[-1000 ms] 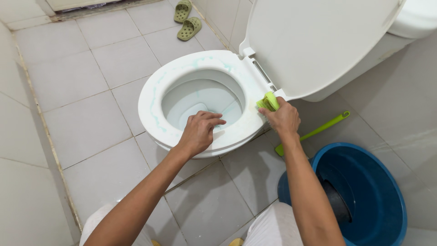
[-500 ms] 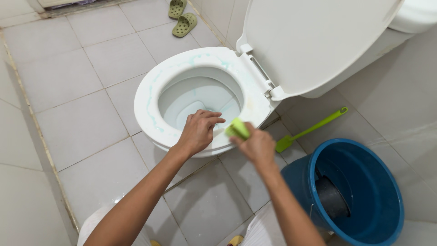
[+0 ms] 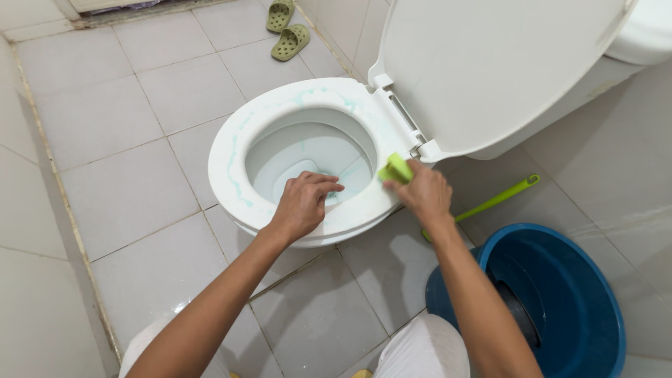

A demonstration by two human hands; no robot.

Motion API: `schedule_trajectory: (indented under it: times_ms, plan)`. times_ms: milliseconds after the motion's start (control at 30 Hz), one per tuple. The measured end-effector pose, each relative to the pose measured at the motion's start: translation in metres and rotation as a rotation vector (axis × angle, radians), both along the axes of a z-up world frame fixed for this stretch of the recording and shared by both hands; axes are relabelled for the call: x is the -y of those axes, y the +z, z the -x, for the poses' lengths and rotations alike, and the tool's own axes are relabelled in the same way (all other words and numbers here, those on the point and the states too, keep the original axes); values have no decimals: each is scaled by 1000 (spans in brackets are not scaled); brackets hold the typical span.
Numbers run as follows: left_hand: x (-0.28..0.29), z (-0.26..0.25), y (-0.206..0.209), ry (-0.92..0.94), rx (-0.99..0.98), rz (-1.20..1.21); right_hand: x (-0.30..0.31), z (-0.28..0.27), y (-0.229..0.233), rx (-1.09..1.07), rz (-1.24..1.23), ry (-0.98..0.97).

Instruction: The person applies blue toilet cleaner around the rim of the toilet bowl, then scrubs the rim and seat with a green sponge. The person repeatedly wipes the seat and rim areas with the sponge throughout the clip.

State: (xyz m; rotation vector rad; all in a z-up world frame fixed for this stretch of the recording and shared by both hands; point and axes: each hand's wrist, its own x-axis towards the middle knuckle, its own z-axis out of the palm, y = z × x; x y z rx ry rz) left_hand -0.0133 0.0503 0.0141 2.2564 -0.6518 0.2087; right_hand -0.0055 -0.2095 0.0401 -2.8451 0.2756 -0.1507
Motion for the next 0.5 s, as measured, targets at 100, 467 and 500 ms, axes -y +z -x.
schedule_trajectory:
  times_ms: [100, 467, 500]
  plan:
    - [2, 2, -2, -3, 19, 29, 5, -30, -1, 33, -2, -23]
    - [-10, -1, 0, 43, -42, -24, -11, -30, -9, 63, 10, -8]
    - [-12, -1, 1, 45, -44, -23, -14, -25, -8, 55, 2, -4]
